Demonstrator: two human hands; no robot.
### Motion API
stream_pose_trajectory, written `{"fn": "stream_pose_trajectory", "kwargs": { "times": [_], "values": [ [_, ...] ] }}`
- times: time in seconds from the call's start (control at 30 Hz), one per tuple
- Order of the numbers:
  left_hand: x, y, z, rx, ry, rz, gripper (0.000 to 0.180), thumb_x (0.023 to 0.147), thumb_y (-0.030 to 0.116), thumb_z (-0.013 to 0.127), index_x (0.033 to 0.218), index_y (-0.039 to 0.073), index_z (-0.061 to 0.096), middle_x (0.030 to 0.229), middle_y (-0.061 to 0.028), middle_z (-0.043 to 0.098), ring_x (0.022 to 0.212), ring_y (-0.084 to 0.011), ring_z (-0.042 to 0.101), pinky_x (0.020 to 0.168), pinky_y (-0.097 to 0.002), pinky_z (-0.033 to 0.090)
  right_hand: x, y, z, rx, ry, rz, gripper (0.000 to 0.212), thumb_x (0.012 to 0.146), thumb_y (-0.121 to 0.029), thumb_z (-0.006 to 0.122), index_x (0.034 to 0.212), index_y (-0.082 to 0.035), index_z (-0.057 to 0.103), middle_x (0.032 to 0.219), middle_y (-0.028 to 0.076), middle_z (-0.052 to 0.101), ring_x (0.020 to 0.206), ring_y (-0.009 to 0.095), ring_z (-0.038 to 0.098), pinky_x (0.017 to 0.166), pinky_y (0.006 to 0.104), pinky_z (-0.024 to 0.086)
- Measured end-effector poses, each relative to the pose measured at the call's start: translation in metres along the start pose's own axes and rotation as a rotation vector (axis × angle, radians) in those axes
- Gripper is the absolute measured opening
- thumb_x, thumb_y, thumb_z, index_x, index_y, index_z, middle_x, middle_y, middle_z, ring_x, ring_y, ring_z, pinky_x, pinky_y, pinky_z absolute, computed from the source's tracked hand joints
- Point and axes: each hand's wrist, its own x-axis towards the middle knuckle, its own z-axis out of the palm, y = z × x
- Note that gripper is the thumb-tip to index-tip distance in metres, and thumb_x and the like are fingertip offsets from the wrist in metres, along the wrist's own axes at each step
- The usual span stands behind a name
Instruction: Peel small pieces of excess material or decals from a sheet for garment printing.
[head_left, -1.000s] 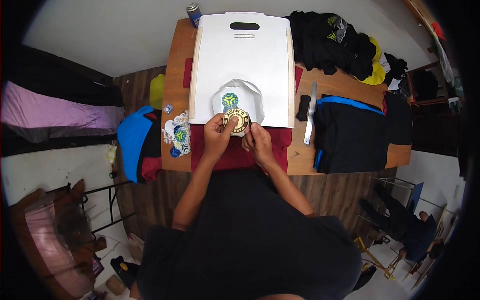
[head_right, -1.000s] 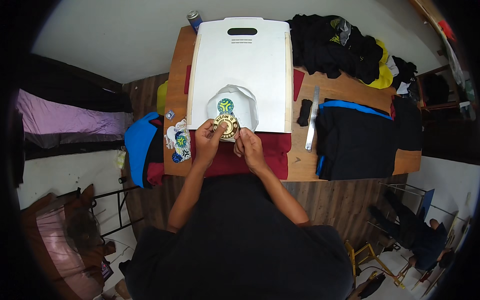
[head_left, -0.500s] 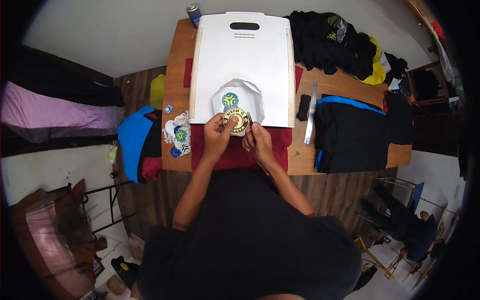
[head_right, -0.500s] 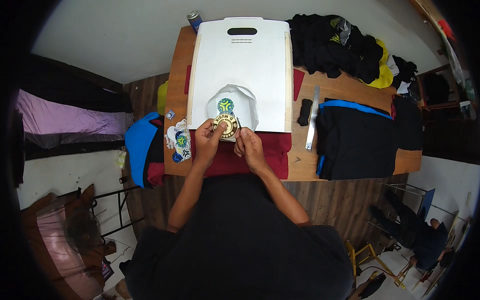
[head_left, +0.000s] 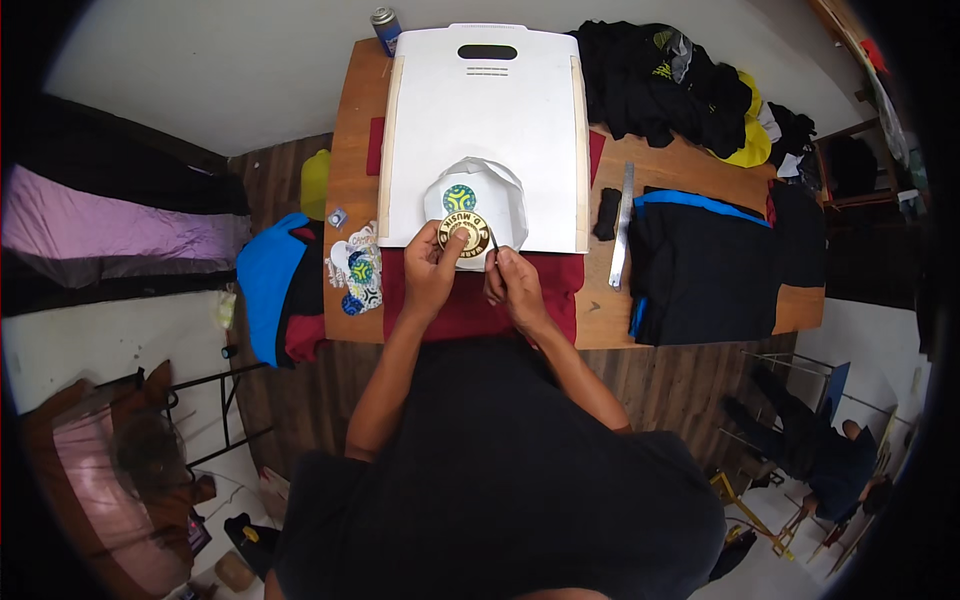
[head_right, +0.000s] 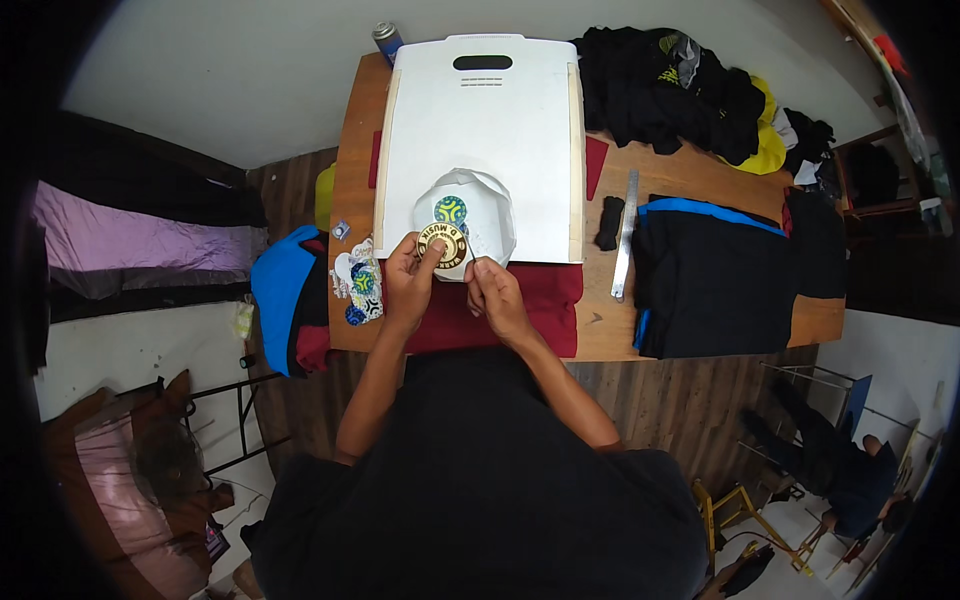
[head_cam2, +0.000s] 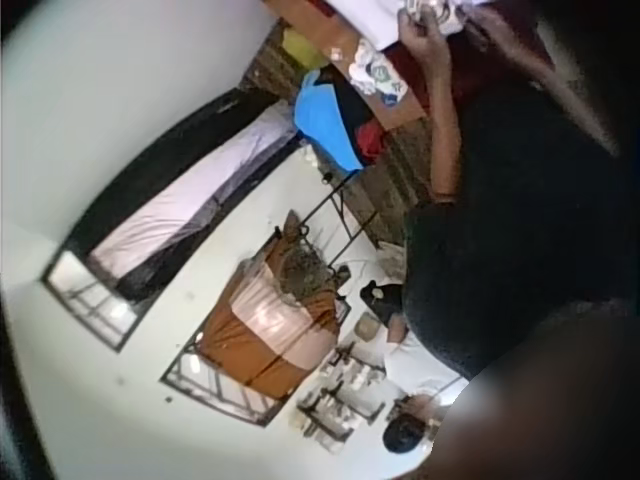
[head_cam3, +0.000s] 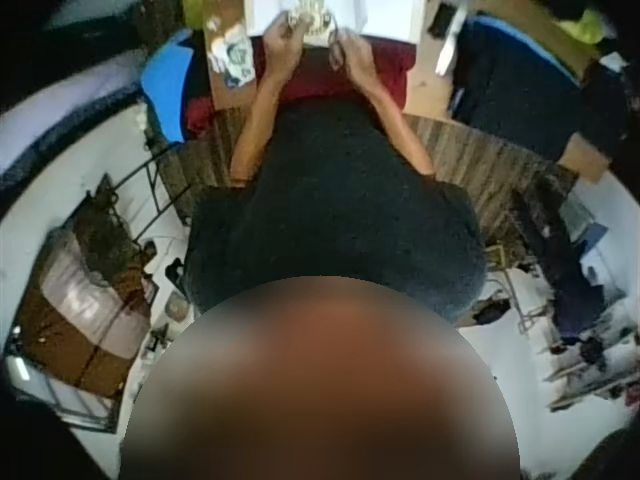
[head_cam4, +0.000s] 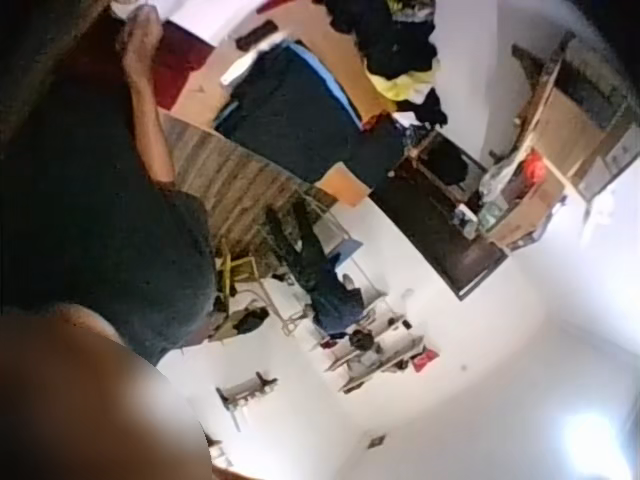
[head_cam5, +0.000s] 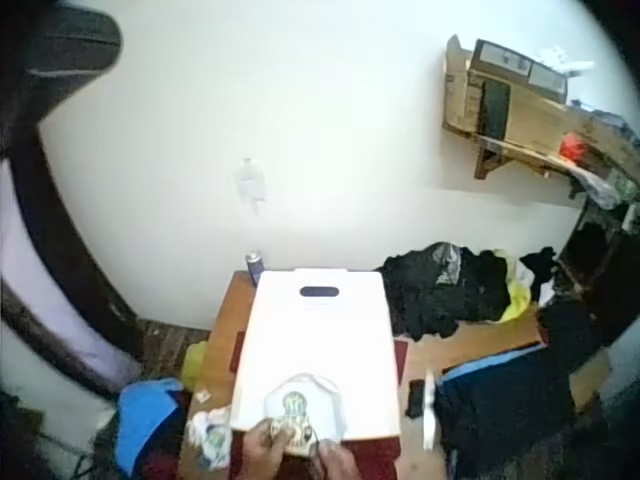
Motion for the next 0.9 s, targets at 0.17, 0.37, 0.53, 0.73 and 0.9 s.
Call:
{"fn": "stream_pose_trajectory", "kwargs": {
  "times": [0.17, 0.37, 0.53, 0.73, 0.9],
  "values": [
    [0.0016, -0.0041, 0.001, 0.0, 0.017, -0.005, 0.011, 0.091, 0.011, 0.059, 0.092, 0.0, 0.056, 0.083, -0.0025, 0.062, 0.074, -0.0051, 0.056, 0.064, -0.0197, 0.044, 0.0013, -0.0005, 0.0027, 0.019, 0.01, -0.007, 0.035, 0.101, -0.034, 0.035, 0.087, -0.004, 0.047, 0.052, -0.003, 0.031, 0.045, 0.007, 0.03, 0.045, 0.023, 0.033],
    [0.0014, -0.0053, -0.0001, 0.024, 0.019, 0.018, 0.011, 0.091, 0.01, 0.059, 0.089, 0.0, 0.056, 0.08, -0.0028, 0.063, 0.07, -0.0046, 0.056, 0.062, -0.0191, 0.044, 0.0024, 0.0013, 0.0017, 0.044, 0.024, -0.035, 0.036, 0.101, -0.035, 0.036, 0.085, -0.005, 0.047, 0.052, -0.003, 0.03, 0.044, 0.007, 0.03, 0.044, 0.0231, 0.033],
    [0.001, -0.0071, -0.0003, 0.051, 0.02, 0.033, 0.011, 0.09, 0.01, 0.06, 0.086, 0.001, 0.056, 0.077, -0.0016, 0.062, 0.066, -0.0027, 0.055, 0.057, -0.0171, 0.042, 0.0022, -0.0004, 0.004, 0.058, 0.019, -0.025, 0.036, 0.101, -0.035, 0.036, 0.086, -0.005, 0.047, 0.052, -0.003, 0.03, 0.044, 0.007, 0.03, 0.044, 0.0228, 0.033],
    [0.0029, -0.007, 0.0017, 0.068, 0.026, 0.028, 0.012, 0.089, 0.01, 0.061, 0.082, 0.001, 0.056, 0.074, 0.0004, 0.061, 0.063, -0.001, 0.052, 0.053, -0.0162, 0.038, 0.0034, 0.0, 0.0028, 0.036, 0.009, -0.018, 0.034, 0.101, -0.033, 0.034, 0.086, -0.005, 0.045, 0.052, -0.001, 0.03, 0.043, 0.009, 0.03, 0.044, 0.0243, 0.033],
    [0.0031, -0.0077, 0.0014, 0.069, 0.024, 0.026, 0.013, 0.089, 0.009, 0.062, 0.08, 0.002, 0.056, 0.073, 0.0009, 0.06, 0.062, -0.0008, 0.051, 0.053, -0.0163, 0.037, 0.0032, 0.0008, 0.0037, 0.065, 0.023, -0.02, 0.035, 0.101, -0.033, 0.035, 0.085, -0.005, 0.047, 0.052, -0.003, 0.03, 0.044, 0.007, 0.03, 0.044, 0.0227, 0.033]
  ]
}}
